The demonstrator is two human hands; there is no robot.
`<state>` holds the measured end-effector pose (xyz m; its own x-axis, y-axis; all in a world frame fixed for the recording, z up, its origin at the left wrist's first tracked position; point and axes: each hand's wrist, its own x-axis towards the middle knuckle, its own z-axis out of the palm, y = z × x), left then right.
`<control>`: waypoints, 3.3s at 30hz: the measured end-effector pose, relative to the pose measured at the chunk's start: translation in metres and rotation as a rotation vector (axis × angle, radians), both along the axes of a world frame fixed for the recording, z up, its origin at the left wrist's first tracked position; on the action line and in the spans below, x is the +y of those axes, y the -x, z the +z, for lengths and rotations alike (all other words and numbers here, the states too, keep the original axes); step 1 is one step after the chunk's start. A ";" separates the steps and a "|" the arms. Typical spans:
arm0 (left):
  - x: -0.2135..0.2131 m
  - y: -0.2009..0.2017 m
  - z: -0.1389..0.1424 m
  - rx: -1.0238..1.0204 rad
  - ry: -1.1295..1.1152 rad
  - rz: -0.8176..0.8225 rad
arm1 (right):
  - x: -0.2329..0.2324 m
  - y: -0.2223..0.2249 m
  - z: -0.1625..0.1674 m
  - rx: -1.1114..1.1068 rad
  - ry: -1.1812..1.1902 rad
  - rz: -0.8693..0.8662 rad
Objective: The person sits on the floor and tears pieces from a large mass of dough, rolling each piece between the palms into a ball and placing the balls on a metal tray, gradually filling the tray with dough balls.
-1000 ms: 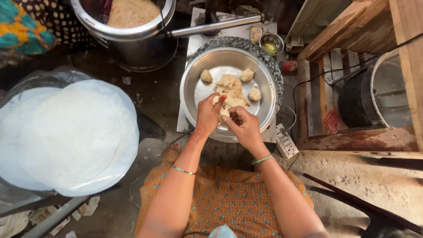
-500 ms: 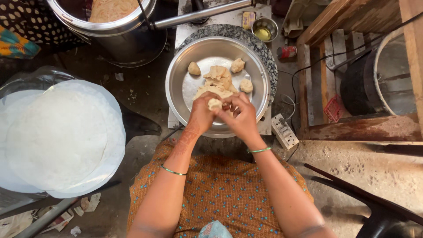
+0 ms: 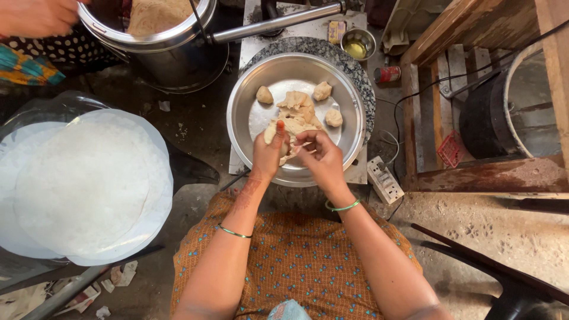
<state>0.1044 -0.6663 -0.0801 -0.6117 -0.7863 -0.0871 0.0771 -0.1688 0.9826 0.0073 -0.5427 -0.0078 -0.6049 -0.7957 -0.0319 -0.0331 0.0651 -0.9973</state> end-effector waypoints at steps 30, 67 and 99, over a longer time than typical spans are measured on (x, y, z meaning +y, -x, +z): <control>0.012 -0.009 0.067 -0.522 0.574 -0.381 | 0.012 -0.026 0.047 0.860 0.029 0.060; 0.019 -0.017 0.081 -0.465 0.773 -0.328 | 0.008 0.006 0.007 -0.280 -0.074 0.050; -0.018 -0.004 0.011 0.202 -0.520 0.324 | 0.008 0.040 -0.016 0.187 0.040 -0.222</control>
<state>0.1083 -0.6840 -0.0687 -0.3946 -0.8198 -0.4151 0.3787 -0.5567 0.7394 -0.0324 -0.5350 -0.0243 -0.7566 -0.6417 0.1254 -0.2062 0.0522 -0.9771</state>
